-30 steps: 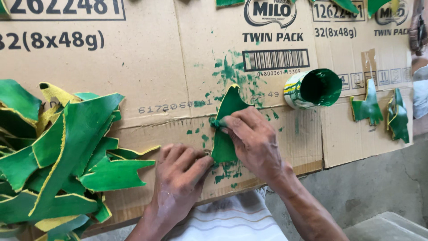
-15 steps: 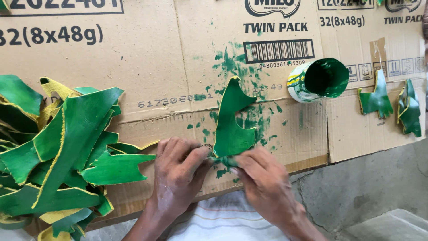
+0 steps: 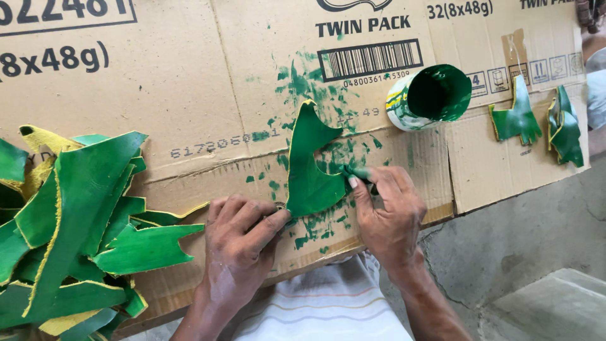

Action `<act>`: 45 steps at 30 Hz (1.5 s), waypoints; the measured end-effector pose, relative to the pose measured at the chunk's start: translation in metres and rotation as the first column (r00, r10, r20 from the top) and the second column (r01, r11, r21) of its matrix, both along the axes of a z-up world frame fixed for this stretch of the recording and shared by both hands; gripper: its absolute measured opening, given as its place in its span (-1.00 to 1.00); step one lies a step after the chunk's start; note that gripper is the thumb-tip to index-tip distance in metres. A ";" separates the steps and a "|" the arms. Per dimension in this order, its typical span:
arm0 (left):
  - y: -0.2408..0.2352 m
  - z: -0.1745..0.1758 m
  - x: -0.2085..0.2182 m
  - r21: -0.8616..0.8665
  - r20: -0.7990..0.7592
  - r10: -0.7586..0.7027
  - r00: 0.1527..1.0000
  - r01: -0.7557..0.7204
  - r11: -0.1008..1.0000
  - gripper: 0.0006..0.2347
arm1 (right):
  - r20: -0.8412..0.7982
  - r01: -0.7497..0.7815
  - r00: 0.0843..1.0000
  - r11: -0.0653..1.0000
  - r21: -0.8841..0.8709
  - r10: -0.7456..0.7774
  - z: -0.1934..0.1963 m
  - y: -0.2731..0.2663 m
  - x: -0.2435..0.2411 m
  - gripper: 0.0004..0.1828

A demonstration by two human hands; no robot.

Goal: The person paints green foam cutouts with a sponge. They pick up each yellow foam piece, apply green paint to the surface, and place the finished pieces on a cardboard surface.

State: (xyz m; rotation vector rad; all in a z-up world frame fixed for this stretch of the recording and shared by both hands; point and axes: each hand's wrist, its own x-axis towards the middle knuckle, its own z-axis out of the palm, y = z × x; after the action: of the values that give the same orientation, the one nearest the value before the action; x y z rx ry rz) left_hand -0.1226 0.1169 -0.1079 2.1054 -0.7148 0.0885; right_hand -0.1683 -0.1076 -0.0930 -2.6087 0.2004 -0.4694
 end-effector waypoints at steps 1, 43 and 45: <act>0.000 0.000 0.000 -0.007 0.006 0.000 1.000 0.000 1.000 -0.76 | 0.005 -0.004 1.000 1.000 -0.016 0.004 0.000 0.000 0.001 -0.83; 0.004 0.000 0.002 -0.047 -0.013 0.001 1.000 -0.001 0.999 -0.73 | -0.152 -0.315 0.933 0.944 0.100 0.327 0.016 0.010 -0.014 -0.82; 0.004 0.000 0.002 -0.078 -0.030 0.001 1.000 -0.004 0.997 -0.74 | -0.059 -0.221 0.973 0.975 0.029 0.222 0.017 -0.002 0.007 -0.81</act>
State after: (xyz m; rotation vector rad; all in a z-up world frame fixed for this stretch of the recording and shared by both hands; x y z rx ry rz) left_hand -0.1203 0.1208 -0.1080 2.0290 -0.6804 0.0844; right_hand -0.1612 -0.1091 -0.0756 -2.5854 -0.0656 -0.3058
